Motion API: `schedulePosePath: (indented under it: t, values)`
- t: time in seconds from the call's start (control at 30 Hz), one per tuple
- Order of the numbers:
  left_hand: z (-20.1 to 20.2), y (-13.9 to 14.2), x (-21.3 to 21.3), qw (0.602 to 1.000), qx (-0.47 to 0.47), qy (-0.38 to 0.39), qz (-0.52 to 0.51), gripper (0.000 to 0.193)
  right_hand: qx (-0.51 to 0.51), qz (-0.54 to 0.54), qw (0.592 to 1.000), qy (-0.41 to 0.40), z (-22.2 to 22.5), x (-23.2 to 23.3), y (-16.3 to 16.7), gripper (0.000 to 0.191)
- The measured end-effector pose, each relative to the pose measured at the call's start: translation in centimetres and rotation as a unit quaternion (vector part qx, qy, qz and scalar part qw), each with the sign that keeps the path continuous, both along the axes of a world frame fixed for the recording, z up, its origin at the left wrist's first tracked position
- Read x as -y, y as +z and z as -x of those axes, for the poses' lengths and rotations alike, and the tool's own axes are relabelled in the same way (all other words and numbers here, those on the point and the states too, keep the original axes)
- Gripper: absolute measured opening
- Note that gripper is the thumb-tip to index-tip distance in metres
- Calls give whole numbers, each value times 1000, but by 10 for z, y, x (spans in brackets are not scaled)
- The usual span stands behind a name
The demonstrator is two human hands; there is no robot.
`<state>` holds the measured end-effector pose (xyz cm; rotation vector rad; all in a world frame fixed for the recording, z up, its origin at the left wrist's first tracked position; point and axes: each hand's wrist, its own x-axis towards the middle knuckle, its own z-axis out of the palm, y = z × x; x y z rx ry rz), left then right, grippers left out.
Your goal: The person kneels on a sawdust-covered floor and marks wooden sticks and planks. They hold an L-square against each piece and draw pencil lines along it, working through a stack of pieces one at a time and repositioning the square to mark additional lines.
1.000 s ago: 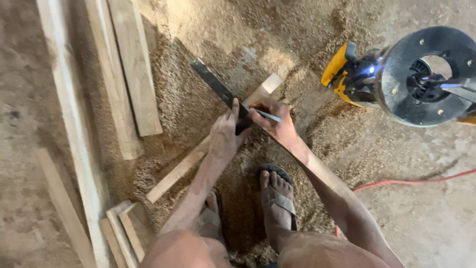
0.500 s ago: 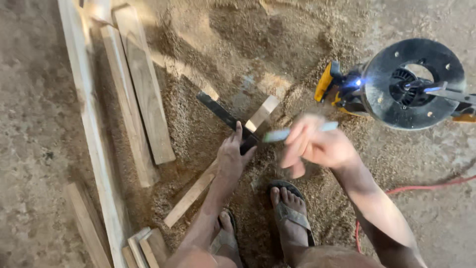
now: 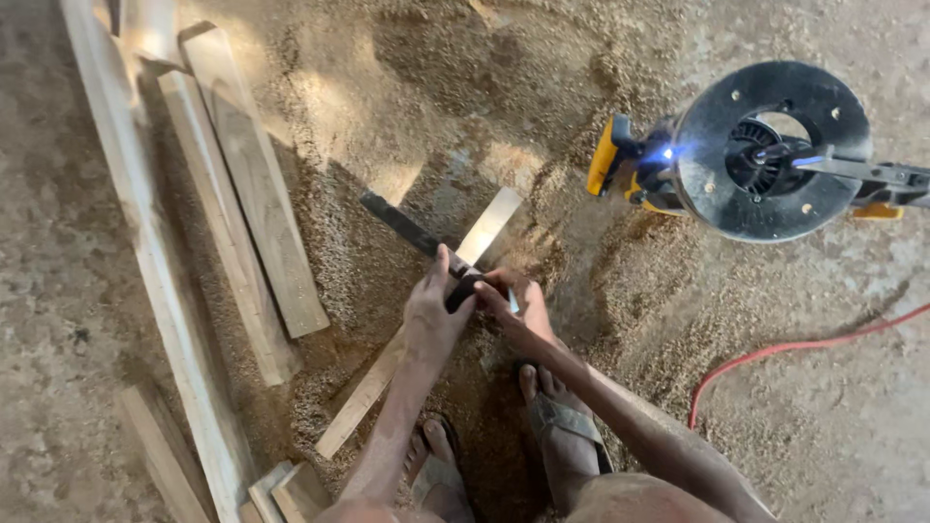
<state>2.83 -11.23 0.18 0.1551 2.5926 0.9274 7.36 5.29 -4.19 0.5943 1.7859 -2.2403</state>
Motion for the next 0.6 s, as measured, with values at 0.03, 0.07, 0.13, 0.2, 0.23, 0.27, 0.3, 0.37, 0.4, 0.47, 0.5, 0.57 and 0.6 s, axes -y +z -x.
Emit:
schedulePosePath:
  t: [0.03, 0.07, 0.13, 0.2, 0.23, 0.27, 0.3, 0.37, 0.4, 0.47, 0.5, 0.57, 0.6]
  values:
    - [-2, -1, 2, 1000, -17, -1, -4, 101, -31, -63, 997, 35, -1, 1, 0, 18]
    - [-5, -3, 5, 999, -35, 1, -8, 101, -63, -124, 988, 73, -1, 1, 2, 19]
    - [-11, -6, 10, 999, -38, 12, 1, 101, -55, -157, 982, 90, 0, 0, 11, 22]
    - [-13, -11, 11, 1000, -12, 24, 17, 100, -31, -133, 986, 91, 2, -2, 21, 24]
    - [-13, -12, 10, 999, -41, 14, 8, 101, -11, -93, 992, 83, 4, -2, 25, 24]
    - [-14, -13, 10, 998, -67, 6, 0, 102, 12, -52, 996, 76, 5, -3, 28, 25]
    - [-15, -12, 9, 996, -94, -1, -7, 103, 22, -66, 994, 86, 6, -3, 30, 23]
    - [-13, -6, 5, 998, -57, -1, -8, 100, 38, -89, 990, 100, 7, -2, 27, 21]
    - [-13, 0, 3, 999, -36, -2, -7, 99, 19, -72, 993, 96, 6, -2, 24, 20]
    - [-7, 18, 4, 998, -21, -57, 19, 103, -28, -41, 995, 83, 4, -4, 12, 19]
    - [-1, 29, 4, 996, -15, -87, 30, 106, -31, -8, 998, 51, 3, -4, 4, 18]
    - [16, 49, 5, 980, 104, -144, 88, 108, -32, 54, 998, -15, -1, -6, -11, 17]
    - [24, 59, 6, 965, 161, -168, 118, 110, -54, 52, 997, -27, -1, -7, -19, 17]
